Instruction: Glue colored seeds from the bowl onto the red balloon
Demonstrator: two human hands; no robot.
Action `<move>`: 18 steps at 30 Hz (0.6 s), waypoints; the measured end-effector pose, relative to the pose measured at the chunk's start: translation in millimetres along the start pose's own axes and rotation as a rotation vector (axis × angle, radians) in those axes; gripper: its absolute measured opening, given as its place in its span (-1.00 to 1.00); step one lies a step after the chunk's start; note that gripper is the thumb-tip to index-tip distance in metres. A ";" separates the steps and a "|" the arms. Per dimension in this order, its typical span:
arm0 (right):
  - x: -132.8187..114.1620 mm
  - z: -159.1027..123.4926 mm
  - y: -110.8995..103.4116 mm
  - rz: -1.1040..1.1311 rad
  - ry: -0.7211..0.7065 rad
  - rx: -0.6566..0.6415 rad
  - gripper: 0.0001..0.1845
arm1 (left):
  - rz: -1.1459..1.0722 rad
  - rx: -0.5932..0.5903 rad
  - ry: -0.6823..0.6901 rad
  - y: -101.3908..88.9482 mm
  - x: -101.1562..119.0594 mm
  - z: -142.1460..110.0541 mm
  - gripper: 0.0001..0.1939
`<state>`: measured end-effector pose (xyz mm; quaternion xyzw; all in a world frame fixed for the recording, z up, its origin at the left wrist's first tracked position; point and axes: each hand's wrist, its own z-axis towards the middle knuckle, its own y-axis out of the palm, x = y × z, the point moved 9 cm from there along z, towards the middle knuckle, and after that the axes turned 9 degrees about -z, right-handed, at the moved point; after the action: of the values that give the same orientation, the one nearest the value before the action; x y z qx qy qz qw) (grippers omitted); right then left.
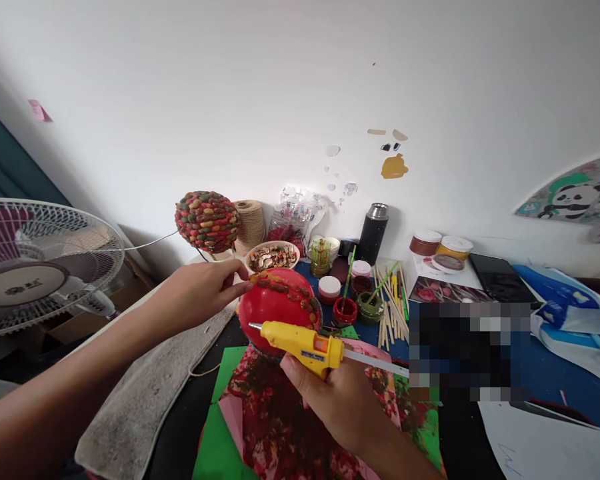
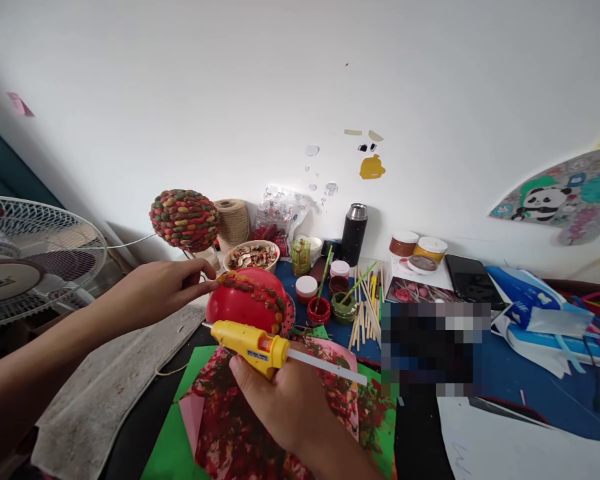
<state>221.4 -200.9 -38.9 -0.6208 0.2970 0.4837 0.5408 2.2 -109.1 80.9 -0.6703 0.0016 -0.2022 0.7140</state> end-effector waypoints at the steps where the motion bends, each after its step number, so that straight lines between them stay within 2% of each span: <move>1: 0.1 -0.1 0.1 -0.002 0.000 -0.001 -0.44 | -0.012 0.000 0.000 1.0 0.6 -0.1 -0.57; 7: 3.3 -2.8 -1.1 -0.024 0.056 -0.013 -0.48 | -0.049 0.040 0.013 7.2 1.1 2.3 -0.57; 13: 0.4 -2.4 -1.5 -0.025 0.051 -0.024 -0.49 | -0.049 0.115 0.050 8.7 3.2 3.5 -0.59; 18: -0.1 -1.9 -1.1 -0.008 0.046 -0.013 -0.48 | -0.122 0.100 0.056 10.4 6.9 5.3 -0.58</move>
<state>222.9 -202.4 -38.5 -0.6364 0.3040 0.4690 0.5316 12.9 -105.8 73.4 -0.6269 -0.0295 -0.2638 0.7325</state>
